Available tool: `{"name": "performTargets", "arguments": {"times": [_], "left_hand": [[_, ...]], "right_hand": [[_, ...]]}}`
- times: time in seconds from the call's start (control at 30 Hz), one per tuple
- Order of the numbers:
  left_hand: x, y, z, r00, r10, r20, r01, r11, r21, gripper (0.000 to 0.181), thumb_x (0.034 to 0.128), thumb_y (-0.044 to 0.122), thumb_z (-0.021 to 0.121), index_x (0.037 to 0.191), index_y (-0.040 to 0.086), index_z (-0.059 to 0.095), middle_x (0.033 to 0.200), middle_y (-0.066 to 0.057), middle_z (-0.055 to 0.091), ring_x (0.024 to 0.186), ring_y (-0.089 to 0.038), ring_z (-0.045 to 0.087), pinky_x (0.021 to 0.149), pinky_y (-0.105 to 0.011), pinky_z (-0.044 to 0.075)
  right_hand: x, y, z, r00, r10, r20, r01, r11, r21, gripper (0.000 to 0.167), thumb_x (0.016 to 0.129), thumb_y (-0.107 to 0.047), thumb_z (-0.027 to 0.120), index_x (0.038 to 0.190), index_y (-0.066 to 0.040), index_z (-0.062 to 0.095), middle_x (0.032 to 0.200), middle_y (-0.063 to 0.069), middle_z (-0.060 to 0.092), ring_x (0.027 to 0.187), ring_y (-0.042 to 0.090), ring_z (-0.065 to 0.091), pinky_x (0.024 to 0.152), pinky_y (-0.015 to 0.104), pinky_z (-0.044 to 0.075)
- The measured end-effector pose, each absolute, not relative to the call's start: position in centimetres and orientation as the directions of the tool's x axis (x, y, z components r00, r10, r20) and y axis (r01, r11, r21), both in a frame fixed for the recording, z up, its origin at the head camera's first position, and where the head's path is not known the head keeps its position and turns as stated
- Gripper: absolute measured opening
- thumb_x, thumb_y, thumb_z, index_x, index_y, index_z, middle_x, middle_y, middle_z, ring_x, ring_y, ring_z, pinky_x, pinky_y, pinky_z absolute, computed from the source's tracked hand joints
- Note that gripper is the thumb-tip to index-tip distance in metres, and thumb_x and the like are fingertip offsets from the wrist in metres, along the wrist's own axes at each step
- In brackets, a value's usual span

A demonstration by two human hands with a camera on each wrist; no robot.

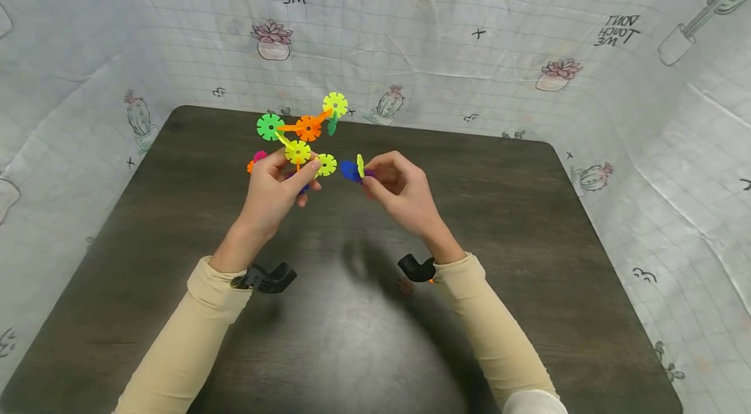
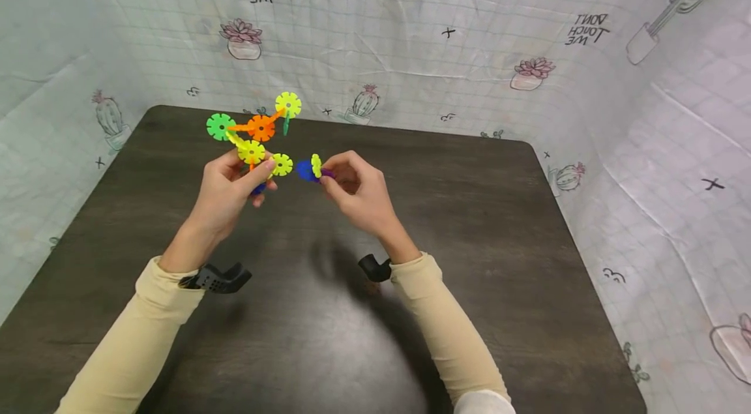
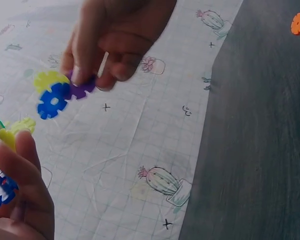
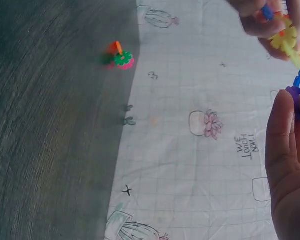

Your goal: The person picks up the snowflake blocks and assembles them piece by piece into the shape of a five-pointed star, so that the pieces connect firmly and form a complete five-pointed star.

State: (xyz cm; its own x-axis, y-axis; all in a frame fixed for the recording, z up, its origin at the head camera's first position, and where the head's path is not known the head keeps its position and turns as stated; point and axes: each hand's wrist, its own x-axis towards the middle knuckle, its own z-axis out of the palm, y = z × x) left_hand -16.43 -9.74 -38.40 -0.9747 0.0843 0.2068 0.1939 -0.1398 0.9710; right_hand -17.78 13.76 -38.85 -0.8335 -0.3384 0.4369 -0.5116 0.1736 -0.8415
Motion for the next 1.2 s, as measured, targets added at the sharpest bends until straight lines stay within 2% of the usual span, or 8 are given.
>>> {"name": "performTargets", "arguments": {"times": [0.1, 0.2, 0.37, 0.5, 0.6, 0.73, 1.0, 1.2], "left_hand": [[-16.4, -9.7, -38.5, -0.971, 0.097, 0.219, 0.204, -0.142, 0.969, 0.02, 0.098, 0.014, 0.068, 0.115, 0.003, 0.066, 0.094, 0.002, 0.069, 0.067, -0.01, 0.066, 0.049, -0.019, 0.047], [-16.3, -9.6, -38.6, -0.97, 0.108, 0.22, 0.203, -0.146, 0.968, 0.019, 0.0985, 0.015, 0.068, 0.114, 0.004, 0.067, 0.093, 0.002, 0.07, 0.067, -0.01, 0.066, 0.049, -0.019, 0.046], [-16.1, -9.3, -38.6, -0.969, 0.134, 0.208, 0.191, -0.128, 0.973, 0.022, 0.0984, 0.014, 0.068, 0.117, 0.003, 0.066, 0.092, 0.002, 0.071, 0.068, -0.01, 0.066, 0.05, -0.02, 0.046], [-16.2, -9.0, -38.9, -0.969, 0.147, 0.198, 0.182, -0.112, 0.977, 0.024, 0.0985, 0.016, 0.068, 0.118, 0.002, 0.066, 0.088, 0.002, 0.07, 0.068, -0.01, 0.066, 0.05, -0.02, 0.047], [-16.2, -8.7, -39.1, -0.969, 0.156, 0.189, 0.174, -0.106, 0.979, 0.025, 0.0986, 0.017, 0.068, 0.118, 0.001, 0.066, 0.084, 0.002, 0.07, 0.067, -0.01, 0.065, 0.05, -0.02, 0.047], [-16.1, -8.4, -39.3, -0.967, 0.167, 0.191, 0.174, -0.112, 0.978, 0.024, 0.0988, 0.015, 0.067, 0.117, 0.0, 0.066, 0.083, 0.002, 0.069, 0.066, -0.01, 0.065, 0.049, -0.019, 0.047], [-16.1, -7.1, -39.5, -0.973, 0.154, 0.171, 0.141, -0.187, 0.972, 0.02, 0.0983, 0.01, 0.067, 0.114, -0.003, 0.064, 0.078, 0.0, 0.067, 0.061, -0.009, 0.063, 0.045, -0.019, 0.045], [-15.8, -6.5, -39.2, -0.976, 0.155, 0.153, 0.112, -0.25, 0.962, 0.015, 0.098, 0.007, 0.066, 0.109, -0.003, 0.063, 0.082, -0.002, 0.065, 0.06, -0.01, 0.062, 0.044, -0.019, 0.043]], "right_hand": [[-17.3, 13.9, -38.7, -0.827, -0.339, 0.449, -0.522, 0.162, -0.838, 0.016, 0.095, 0.002, 0.067, 0.11, 0.001, 0.062, 0.088, 0.019, 0.069, 0.071, 0.021, 0.066, 0.066, 0.03, 0.06], [-17.1, 14.1, -38.6, -0.833, -0.334, 0.441, -0.509, 0.15, -0.848, 0.016, 0.095, 0.002, 0.066, 0.111, 0.003, 0.062, 0.088, 0.023, 0.068, 0.071, 0.019, 0.065, 0.066, 0.03, 0.059], [-17.0, 14.4, -38.8, -0.847, -0.33, 0.417, -0.483, 0.149, -0.863, 0.017, 0.096, 0.003, 0.066, 0.112, 0.003, 0.063, 0.09, 0.027, 0.068, 0.072, 0.021, 0.066, 0.067, 0.028, 0.059], [-16.8, 14.6, -38.9, -0.849, -0.34, 0.404, -0.471, 0.142, -0.871, 0.017, 0.096, 0.001, 0.066, 0.112, 0.003, 0.064, 0.09, 0.021, 0.069, 0.072, 0.026, 0.066, 0.067, 0.03, 0.06], [-16.7, 14.7, -38.9, -0.854, -0.345, 0.389, -0.458, 0.143, -0.877, 0.017, 0.096, -0.001, 0.066, 0.113, 0.002, 0.065, 0.09, 0.016, 0.07, 0.072, 0.025, 0.067, 0.067, 0.031, 0.061], [-16.6, 15.0, -38.9, -0.87, -0.338, 0.36, -0.43, 0.161, -0.889, 0.017, 0.097, -0.003, 0.067, 0.114, 0.0, 0.066, 0.092, 0.017, 0.071, 0.073, 0.019, 0.068, 0.068, 0.032, 0.061], [-16.4, 15.7, -39.1, -0.899, -0.307, 0.312, -0.365, 0.132, -0.921, 0.019, 0.096, -0.004, 0.068, 0.115, 0.0, 0.068, 0.094, 0.026, 0.07, 0.074, 0.026, 0.069, 0.069, 0.034, 0.062], [-16.2, 16.1, -39.2, -0.902, -0.31, 0.301, -0.347, 0.107, -0.932, 0.02, 0.096, -0.003, 0.069, 0.113, 0.006, 0.068, 0.092, 0.023, 0.073, 0.072, 0.021, 0.07, 0.068, 0.033, 0.062]]}}
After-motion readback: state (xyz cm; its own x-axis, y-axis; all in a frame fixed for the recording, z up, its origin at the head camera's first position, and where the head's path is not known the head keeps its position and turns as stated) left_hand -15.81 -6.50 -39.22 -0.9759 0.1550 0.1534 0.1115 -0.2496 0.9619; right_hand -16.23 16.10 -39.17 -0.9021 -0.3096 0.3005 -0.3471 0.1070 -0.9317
